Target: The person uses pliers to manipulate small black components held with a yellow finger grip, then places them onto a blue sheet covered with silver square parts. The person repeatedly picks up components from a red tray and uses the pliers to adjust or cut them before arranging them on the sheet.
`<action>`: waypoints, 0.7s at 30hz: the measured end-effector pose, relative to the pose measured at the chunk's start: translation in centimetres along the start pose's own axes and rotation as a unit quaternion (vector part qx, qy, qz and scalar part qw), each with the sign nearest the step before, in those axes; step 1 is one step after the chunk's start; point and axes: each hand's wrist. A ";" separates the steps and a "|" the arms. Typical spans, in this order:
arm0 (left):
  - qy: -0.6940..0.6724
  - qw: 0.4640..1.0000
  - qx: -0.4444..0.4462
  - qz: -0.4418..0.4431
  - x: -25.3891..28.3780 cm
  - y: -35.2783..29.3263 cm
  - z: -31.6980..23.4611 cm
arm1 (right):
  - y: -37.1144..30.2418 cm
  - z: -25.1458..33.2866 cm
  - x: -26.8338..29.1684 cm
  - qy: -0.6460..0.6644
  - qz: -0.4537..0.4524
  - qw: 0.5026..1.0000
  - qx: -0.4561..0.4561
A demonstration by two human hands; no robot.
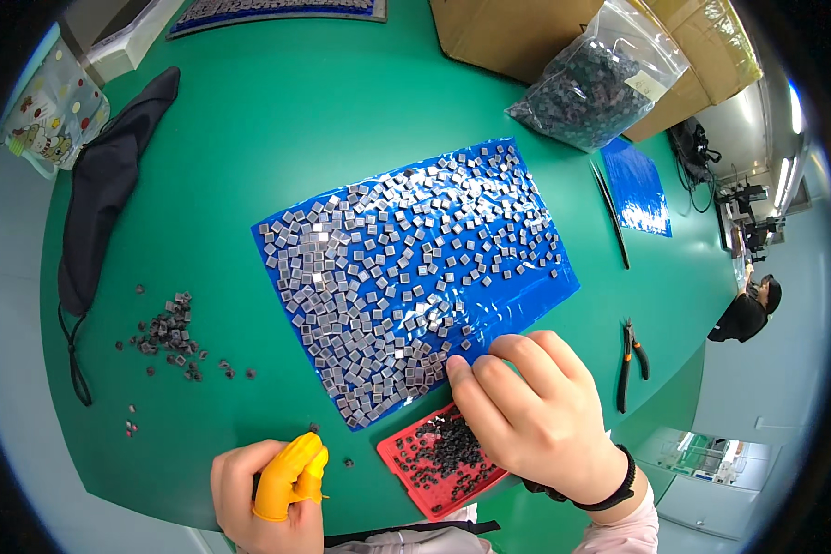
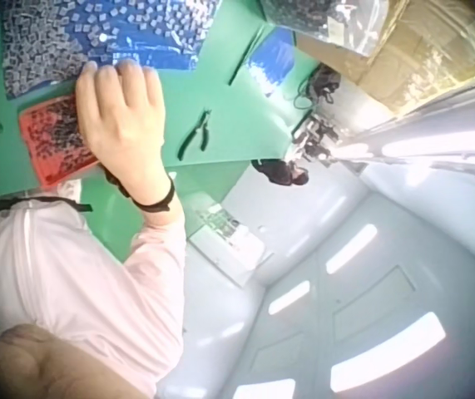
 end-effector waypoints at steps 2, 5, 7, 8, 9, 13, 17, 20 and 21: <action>-0.002 1.000 -0.002 0.001 0.0 0.0 0.0 | 0.0 0.0 0.2 -0.001 0.005 1.000 0.000; -0.001 1.000 -0.004 0.000 0.0 0.0 0.0 | 0.1 0.2 0.4 -0.002 0.008 1.000 -0.002; 0.000 1.000 -0.005 0.001 0.0 0.0 0.0 | 0.0 0.3 0.5 -0.006 0.009 1.000 -0.005; 0.001 1.000 -0.005 0.002 0.0 0.0 0.0 | 0.0 0.2 0.5 -0.006 0.007 1.000 -0.006; 0.002 1.000 -0.005 0.000 0.0 0.0 0.0 | 0.0 0.2 0.4 -0.005 0.005 1.000 -0.007; 0.002 1.000 -0.007 -0.003 0.0 0.0 0.0 | 0.1 0.0 0.3 0.000 -0.004 1.000 -0.009; 0.004 1.000 -0.012 -0.002 -0.1 0.1 0.0 | 0.1 -0.1 0.1 -0.002 -0.009 1.000 -0.015; 0.008 1.000 -0.012 -0.005 0.0 0.1 0.0 | 0.2 -0.2 0.0 0.003 -0.010 1.000 -0.014; 0.007 1.000 -0.012 -0.005 0.0 0.1 0.0 | 0.2 -0.1 -0.1 0.003 -0.010 1.000 -0.015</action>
Point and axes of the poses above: each hand's wrist, its own y-axis towards the middle knuckle, its own x-axis out of the back of the hand, z = x × y, and after that the axes turned 2 degrees about -z, right-handed
